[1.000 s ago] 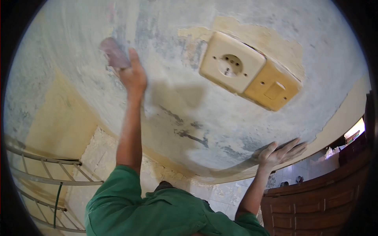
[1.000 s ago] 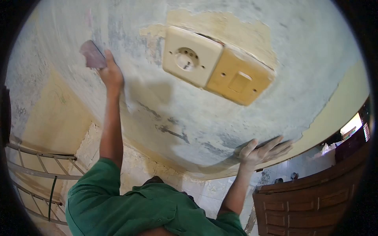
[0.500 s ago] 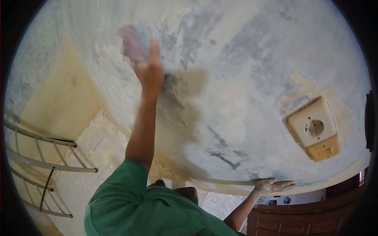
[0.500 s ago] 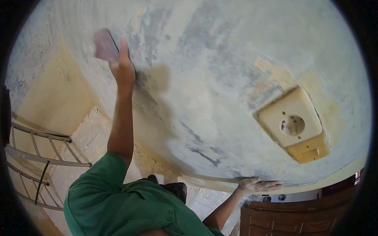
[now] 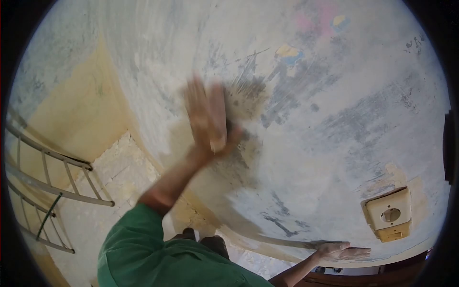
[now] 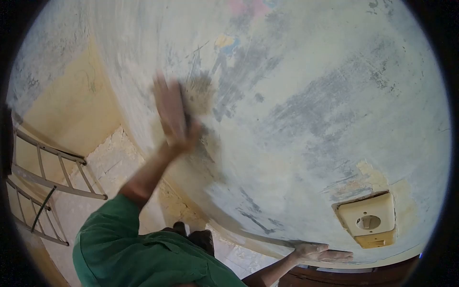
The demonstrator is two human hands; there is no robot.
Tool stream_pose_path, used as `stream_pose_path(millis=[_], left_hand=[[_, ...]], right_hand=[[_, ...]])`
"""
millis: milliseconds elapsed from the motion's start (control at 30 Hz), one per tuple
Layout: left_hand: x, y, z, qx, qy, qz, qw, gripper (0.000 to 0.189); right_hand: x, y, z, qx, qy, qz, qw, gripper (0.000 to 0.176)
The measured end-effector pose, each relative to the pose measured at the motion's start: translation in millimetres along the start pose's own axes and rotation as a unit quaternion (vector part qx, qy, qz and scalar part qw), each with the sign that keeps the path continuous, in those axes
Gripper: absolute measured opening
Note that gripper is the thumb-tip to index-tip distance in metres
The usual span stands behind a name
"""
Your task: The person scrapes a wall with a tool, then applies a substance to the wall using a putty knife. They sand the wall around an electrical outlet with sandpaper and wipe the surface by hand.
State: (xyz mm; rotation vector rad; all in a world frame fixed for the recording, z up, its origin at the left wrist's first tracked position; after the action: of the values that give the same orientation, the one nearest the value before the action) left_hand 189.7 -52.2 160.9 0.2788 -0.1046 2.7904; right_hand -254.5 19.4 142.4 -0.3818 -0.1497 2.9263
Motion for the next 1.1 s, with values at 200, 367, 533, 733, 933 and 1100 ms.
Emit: stream_pose_path(millis=[200, 367, 533, 733, 933, 1100], left_hand=[[-51, -23, 120, 0.106, -0.098, -0.215, 0.966, 0.063], [-27, -3, -2, 0.032, -0.089, -0.029, 0.995, 0.063], [-57, 14, -174, -0.057, -0.382, -0.131, 0.913, 0.067], [-95, -11, -22, 0.046, -0.180, -0.069, 0.980, 0.060], [-36, -4, 132, 0.041, -0.112, -0.319, 0.940, 0.064], [19, 2, 88, 0.013, 0.056, -0.038, 0.998, 0.075]], right_hand=[[6, 2, -2, 0.008, -0.004, 0.023, 1.000, 0.069], [12, 5, -4, -0.010, 0.005, -0.005, 1.000, 0.069], [6, -1, -2, 0.013, 0.000, 0.006, 1.000, 0.068], [6, -1, -3, 0.029, -0.015, 0.019, 0.999, 0.068], [15, 1, -5, 0.012, 0.000, 0.004, 1.000, 0.069], [19, 4, -5, 0.033, -0.010, 0.020, 0.999, 0.069]])
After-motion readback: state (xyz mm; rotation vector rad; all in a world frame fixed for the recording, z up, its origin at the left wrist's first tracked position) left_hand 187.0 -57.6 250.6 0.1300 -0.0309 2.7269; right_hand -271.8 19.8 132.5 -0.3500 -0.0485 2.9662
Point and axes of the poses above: each hand's wrist, its own z-axis towards the middle knuckle, its own y-axis out of the palm, x = y × z, the point moved 9 cm from there along z, towards the middle knuckle, and after that the axes turned 5 degrees about -z, right-handed, at the moved point
